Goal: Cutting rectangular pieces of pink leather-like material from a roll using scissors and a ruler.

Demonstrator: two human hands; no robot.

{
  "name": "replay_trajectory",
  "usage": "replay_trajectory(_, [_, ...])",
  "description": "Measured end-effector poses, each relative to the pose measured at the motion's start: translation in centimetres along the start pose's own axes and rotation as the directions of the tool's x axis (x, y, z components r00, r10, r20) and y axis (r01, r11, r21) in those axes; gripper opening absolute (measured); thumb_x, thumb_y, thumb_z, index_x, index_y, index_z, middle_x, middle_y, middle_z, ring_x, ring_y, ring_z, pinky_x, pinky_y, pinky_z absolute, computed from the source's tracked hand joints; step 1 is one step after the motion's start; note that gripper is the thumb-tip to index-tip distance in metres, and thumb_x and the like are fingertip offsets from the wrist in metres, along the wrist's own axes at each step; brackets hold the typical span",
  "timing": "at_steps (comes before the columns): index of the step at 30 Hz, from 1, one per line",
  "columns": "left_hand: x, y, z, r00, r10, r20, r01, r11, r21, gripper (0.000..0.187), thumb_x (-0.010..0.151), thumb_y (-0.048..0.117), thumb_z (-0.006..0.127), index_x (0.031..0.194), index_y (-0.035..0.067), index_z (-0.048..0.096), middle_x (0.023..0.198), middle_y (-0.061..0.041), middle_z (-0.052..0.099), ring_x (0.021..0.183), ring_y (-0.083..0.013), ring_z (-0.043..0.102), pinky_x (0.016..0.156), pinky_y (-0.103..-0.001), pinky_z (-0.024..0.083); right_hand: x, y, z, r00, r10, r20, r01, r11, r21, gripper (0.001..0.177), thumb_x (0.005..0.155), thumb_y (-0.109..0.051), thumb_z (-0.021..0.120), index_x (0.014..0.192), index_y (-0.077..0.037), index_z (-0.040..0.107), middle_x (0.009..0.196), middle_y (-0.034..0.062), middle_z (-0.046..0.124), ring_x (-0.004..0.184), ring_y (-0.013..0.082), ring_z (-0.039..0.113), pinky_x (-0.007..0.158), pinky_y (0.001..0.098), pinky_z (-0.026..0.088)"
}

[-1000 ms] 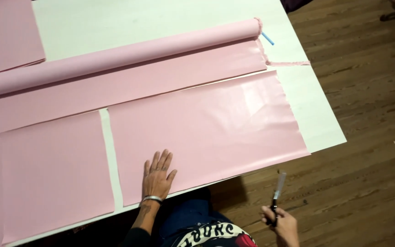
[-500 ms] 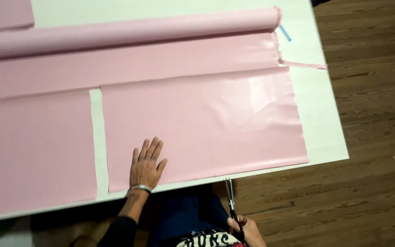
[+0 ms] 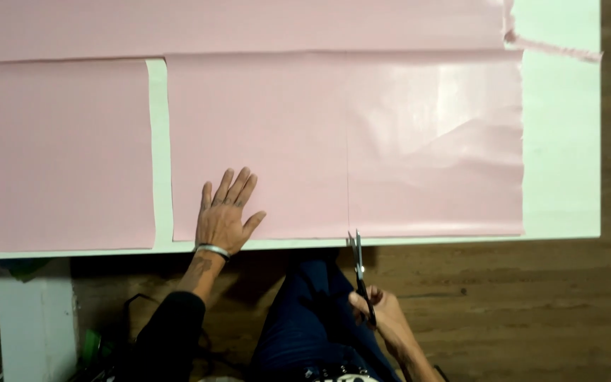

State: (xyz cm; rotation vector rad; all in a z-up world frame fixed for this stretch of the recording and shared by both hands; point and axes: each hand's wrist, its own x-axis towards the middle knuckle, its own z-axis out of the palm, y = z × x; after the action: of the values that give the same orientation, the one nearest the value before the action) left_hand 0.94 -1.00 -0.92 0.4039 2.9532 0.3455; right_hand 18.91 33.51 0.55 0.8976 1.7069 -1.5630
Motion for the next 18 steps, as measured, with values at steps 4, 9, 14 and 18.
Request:
replay_trajectory(4, [0.1, 0.3, -0.5, 1.000, -0.020, 0.002, 0.020, 0.999, -0.042, 0.078, 0.095, 0.062, 0.049, 0.161, 0.027, 0.026, 0.168, 0.007, 0.022, 0.155, -0.0208, 0.018, 0.127, -0.053, 0.012, 0.8, -0.4, 0.8, 0.998, 0.034, -0.049, -0.036, 0.999, -0.035, 0.042, 0.072, -0.043, 0.086, 0.077, -0.008, 0.065, 0.060, 0.0072, 0.064, 0.054, 0.0143, 0.064, 0.045, 0.0258, 0.042])
replay_trajectory(9, [-0.1, 0.4, -0.6, 1.000, -0.017, -0.008, 0.017, 0.999, -0.046, 0.077, 0.095, 0.061, 0.050, 0.161, 0.029, 0.027, 0.168, 0.008, 0.023, 0.155, -0.0200, 0.019, 0.127, -0.052, 0.013, 0.9, -0.8, 1.4, 0.990, 0.034, -0.135, -0.036, 0.999, -0.012, 0.040, 0.070, -0.039, 0.088, 0.075, -0.006, 0.065, 0.059, 0.0079, 0.063, 0.050, 0.0147, 0.061, 0.042, 0.0245, 0.040])
replay_trajectory(14, [-0.2, 0.4, -0.6, 1.000, -0.010, -0.009, 0.010, 0.999, -0.039, 0.077, 0.094, 0.059, 0.053, 0.160, 0.028, 0.030, 0.167, 0.007, 0.025, 0.154, -0.0210, 0.021, 0.126, -0.054, 0.015, 0.8, -1.1, 2.2, 0.987, 0.035, -0.154, -0.029, 0.999, 0.042, 0.039, 0.070, -0.035, 0.089, 0.077, -0.006, 0.065, 0.058, 0.0081, 0.063, 0.048, 0.0132, 0.057, 0.040, 0.0235, 0.036])
replay_trajectory(18, [-0.2, 0.2, -0.3, 0.999, -0.010, -0.030, 0.008, 0.999, -0.053, 0.075, 0.094, 0.059, 0.055, 0.159, 0.028, 0.033, 0.167, 0.006, 0.028, 0.153, -0.0220, 0.023, 0.125, -0.054, 0.016, 0.7, -1.9, 2.9, 0.981, 0.043, -0.192, -0.034, 0.998, 0.045, 0.039, 0.067, -0.034, 0.089, 0.080, -0.003, 0.068, 0.057, 0.0093, 0.063, 0.046, 0.0143, 0.058, 0.038, 0.0247, 0.038])
